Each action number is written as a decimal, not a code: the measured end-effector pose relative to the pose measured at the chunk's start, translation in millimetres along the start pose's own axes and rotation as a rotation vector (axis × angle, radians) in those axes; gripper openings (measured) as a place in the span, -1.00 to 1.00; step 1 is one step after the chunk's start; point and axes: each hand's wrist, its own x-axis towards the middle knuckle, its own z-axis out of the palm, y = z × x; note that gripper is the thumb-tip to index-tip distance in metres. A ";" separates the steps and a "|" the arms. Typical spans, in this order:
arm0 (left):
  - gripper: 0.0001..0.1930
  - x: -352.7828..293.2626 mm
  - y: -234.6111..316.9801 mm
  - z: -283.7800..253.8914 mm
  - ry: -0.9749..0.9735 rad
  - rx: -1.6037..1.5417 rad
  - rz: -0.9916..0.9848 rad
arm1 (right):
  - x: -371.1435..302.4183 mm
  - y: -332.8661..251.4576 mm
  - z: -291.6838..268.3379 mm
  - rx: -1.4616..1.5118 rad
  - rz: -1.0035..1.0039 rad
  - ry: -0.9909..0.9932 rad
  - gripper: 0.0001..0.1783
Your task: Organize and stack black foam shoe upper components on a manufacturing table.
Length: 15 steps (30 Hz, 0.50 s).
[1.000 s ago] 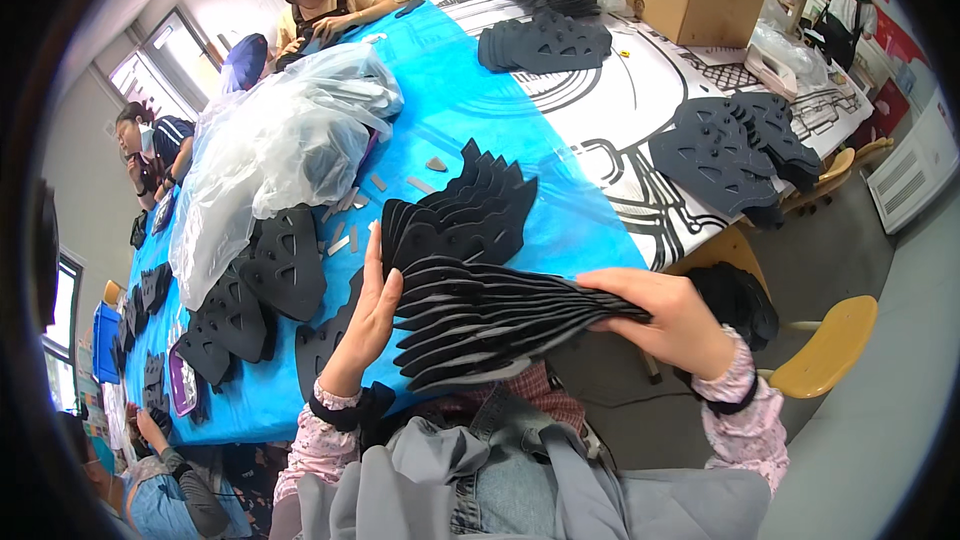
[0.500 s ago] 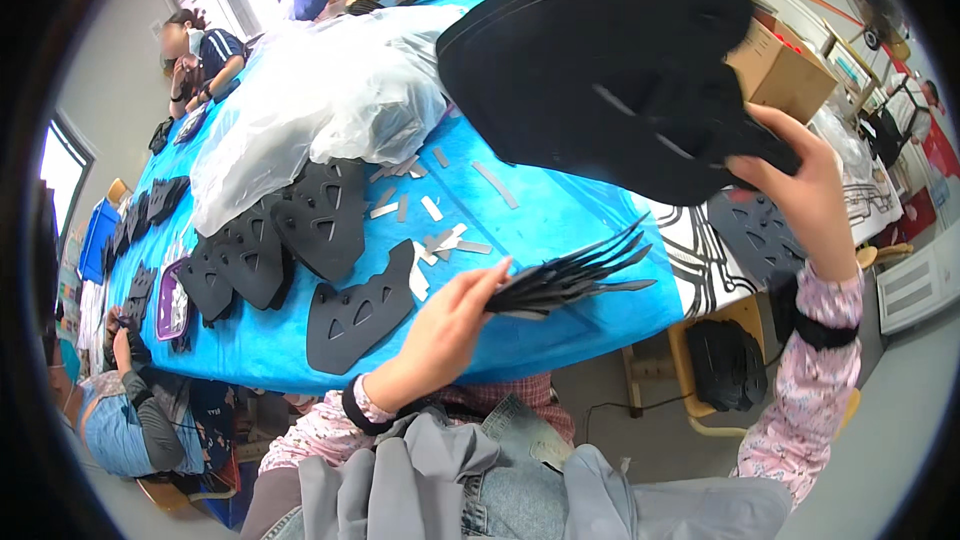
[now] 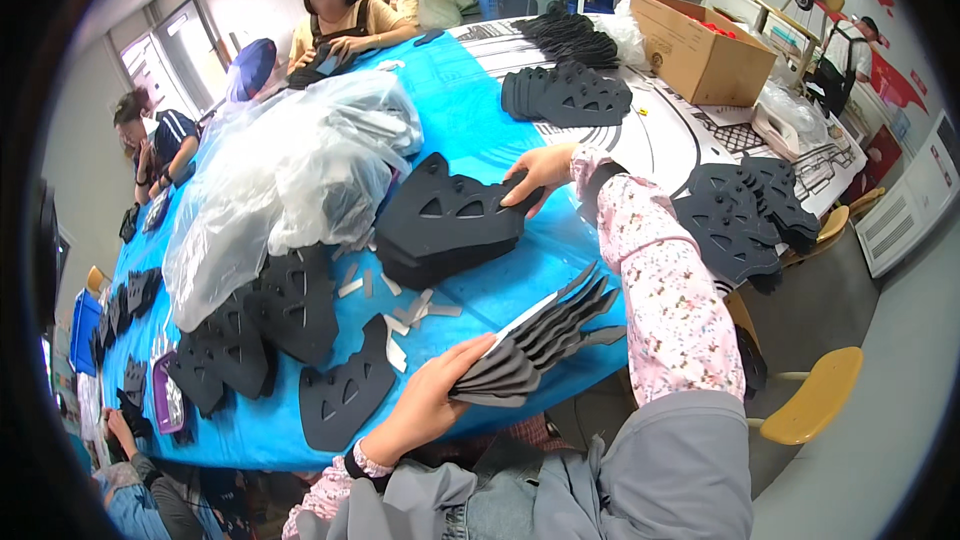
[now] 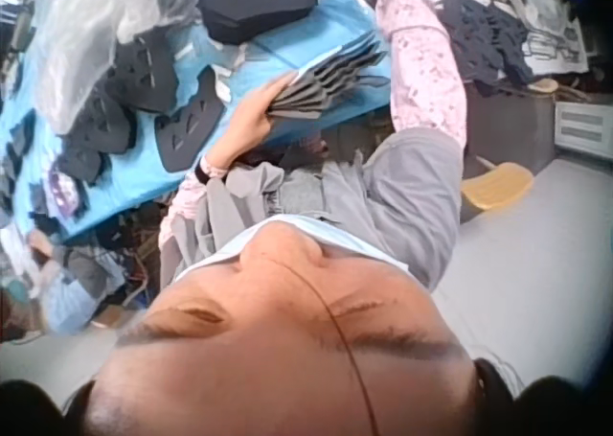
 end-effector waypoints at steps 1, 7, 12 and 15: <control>-0.33 -0.8 0.6 -4.1 -0.018 -0.092 -0.046 | 3.3 5.2 -7.1 0.040 0.042 0.023 -0.27; -0.46 -6.1 -14.5 -20.3 -0.070 -0.361 -0.198 | 22.7 17.1 -27.1 0.062 0.057 0.013 -0.20; -0.46 -8.3 -22.6 -25.1 -0.066 -0.445 -0.211 | 34.3 -3.2 -19.9 0.032 0.054 -0.105 -0.23; -0.46 -5.0 -22.1 -25.1 -0.059 -0.436 -0.238 | 50.1 -9.3 -10.6 -0.013 -0.050 -0.079 -0.30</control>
